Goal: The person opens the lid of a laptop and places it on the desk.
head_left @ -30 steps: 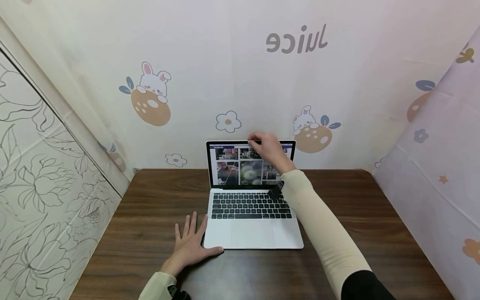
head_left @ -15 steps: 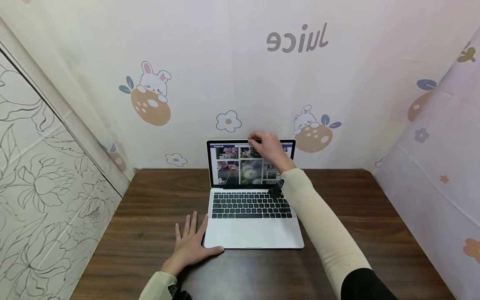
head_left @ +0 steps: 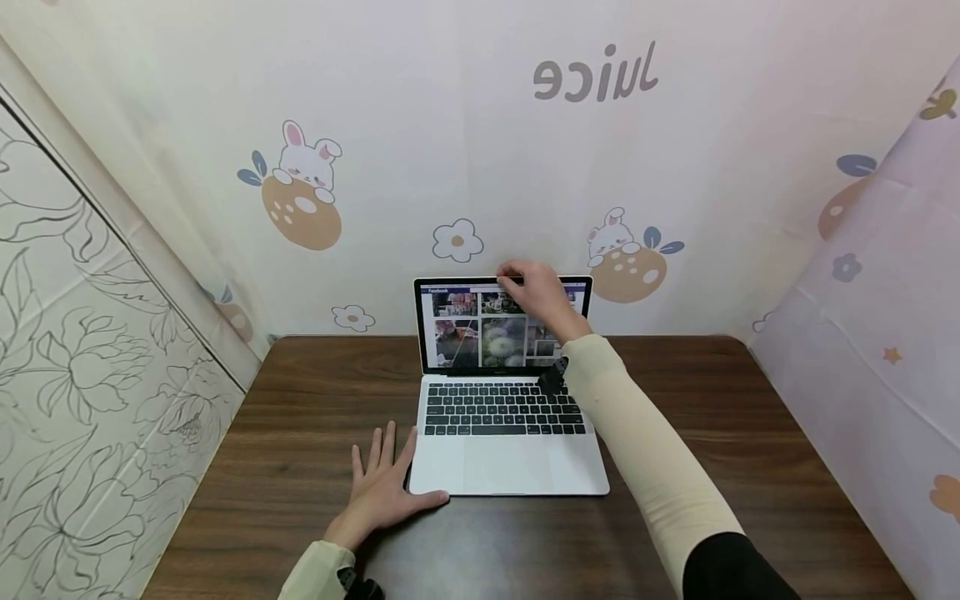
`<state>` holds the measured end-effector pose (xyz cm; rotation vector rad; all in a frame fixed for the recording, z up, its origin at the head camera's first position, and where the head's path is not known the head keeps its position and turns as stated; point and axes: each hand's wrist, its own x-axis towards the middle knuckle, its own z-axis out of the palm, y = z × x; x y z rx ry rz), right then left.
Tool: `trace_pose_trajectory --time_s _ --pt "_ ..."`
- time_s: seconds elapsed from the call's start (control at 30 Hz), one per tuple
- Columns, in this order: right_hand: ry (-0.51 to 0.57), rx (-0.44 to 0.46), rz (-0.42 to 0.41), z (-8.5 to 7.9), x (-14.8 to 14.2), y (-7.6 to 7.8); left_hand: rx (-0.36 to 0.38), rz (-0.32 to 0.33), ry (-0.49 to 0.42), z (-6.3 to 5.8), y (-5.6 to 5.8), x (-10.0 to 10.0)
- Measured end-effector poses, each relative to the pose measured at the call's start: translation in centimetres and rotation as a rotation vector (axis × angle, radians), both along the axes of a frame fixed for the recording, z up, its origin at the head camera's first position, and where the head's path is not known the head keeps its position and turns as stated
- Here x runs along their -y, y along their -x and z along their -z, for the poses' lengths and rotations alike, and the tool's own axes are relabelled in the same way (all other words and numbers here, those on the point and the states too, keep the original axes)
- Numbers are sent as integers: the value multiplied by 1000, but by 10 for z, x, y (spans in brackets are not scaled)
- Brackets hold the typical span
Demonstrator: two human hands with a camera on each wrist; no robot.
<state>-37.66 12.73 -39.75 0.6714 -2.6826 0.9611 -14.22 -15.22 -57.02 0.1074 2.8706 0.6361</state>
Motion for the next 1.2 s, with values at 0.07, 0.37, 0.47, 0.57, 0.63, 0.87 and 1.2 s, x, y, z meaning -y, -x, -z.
trace_pose_trajectory --time_s 0.07,0.37,0.47,0.57,0.63,0.87,1.2 --pt "2 -3 -3 0 0 0 1 1 3 0 0 0" --pt "-5 -7 7 3 0 4 5 -1 7 -1 -1 0" --pt "1 -6 4 3 0 4 8 -3 0 -2 -1 -1" --pt "7 -4 4 3 0 4 10 -3 1 -3 -1 -1" --pt "5 -7 9 4 0 5 5 -4 -5 -3 -1 -1" --pt "-9 1 37 3 1 6 -14 -4 -25 0 -1 -1" --pt "-13 -7 33 2 2 4 7 -2 6 -1 0 0"
